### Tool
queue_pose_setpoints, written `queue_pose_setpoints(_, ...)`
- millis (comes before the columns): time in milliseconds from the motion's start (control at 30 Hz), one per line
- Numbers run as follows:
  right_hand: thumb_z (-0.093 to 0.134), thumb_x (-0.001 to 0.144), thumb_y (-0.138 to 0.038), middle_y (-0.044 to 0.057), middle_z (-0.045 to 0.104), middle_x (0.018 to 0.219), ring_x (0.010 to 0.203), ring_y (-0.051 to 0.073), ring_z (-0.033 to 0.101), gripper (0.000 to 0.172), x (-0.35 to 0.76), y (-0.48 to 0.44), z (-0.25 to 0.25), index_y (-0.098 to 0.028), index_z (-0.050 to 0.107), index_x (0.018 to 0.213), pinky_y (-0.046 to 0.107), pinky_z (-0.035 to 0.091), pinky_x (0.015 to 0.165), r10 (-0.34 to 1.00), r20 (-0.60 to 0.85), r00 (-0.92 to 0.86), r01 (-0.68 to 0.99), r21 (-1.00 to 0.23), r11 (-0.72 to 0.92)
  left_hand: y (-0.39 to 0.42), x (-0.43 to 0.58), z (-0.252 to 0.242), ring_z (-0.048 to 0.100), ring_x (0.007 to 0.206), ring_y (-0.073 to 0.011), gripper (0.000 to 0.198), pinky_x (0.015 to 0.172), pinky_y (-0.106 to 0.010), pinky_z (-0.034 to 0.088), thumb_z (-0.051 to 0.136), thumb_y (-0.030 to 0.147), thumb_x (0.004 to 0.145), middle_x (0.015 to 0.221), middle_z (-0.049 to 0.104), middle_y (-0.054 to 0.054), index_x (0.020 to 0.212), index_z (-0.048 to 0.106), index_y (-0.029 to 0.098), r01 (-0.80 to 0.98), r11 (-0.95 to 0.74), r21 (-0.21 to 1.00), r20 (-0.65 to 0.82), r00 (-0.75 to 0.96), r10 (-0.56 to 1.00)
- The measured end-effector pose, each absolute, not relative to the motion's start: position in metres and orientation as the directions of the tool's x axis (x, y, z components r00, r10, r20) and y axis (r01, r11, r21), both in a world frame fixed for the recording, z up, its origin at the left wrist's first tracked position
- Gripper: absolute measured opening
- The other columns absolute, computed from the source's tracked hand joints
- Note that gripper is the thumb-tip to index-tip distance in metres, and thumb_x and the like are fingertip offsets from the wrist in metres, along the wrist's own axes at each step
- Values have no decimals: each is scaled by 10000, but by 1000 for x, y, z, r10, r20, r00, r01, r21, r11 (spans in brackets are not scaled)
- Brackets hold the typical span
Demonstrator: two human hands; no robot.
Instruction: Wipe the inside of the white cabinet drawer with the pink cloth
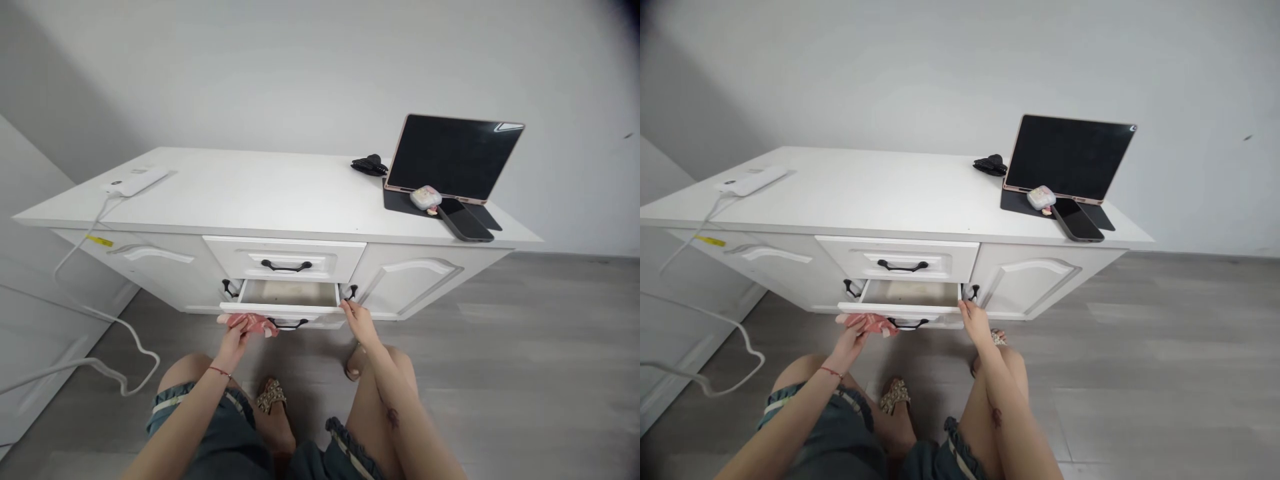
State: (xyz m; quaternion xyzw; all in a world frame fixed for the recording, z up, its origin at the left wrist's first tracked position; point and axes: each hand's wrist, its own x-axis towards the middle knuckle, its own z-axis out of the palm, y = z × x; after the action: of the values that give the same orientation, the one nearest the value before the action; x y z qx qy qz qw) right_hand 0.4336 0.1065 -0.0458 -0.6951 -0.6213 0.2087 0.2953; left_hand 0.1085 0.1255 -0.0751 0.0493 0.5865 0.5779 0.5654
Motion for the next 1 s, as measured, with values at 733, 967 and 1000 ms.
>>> queue_pose_setpoints(733, 306, 891, -576, 69, 677, 753, 710, 200, 622, 498, 434, 107, -46, -207, 611, 757, 263, 421, 659, 992, 76, 99, 708, -706, -16, 123, 159, -27, 628, 652, -69, 225, 628, -167, 510, 523, -36, 789, 702, 652, -15, 683, 608, 143, -680, 369, 633, -620, -160, 769)
queue_pose_setpoints(967, 609, 757, -447, 68, 681, 924, 869, 233, 630, 294, 433, 105, -48, -199, 606, 915, 307, 441, 776, 995, 63, 83, 730, -684, -18, 131, 94, -27, 626, 656, -68, 198, 594, -142, 504, 509, 3, 813, 722, 660, -20, 722, 626, 134, -628, 294, 721, -550, -260, 793)
queue_pose_setpoints(1000, 618, 756, -413, 62, 679, 923, 865, 228, 630, 264, 432, 105, -49, -201, 603, 913, 303, 439, 774, 995, 63, 81, 745, -667, -18, 132, 86, -28, 629, 666, -68, 200, 608, -143, 509, 505, 7, 816, 725, 663, -20, 722, 629, 133, -621, 280, 732, -538, -276, 796)
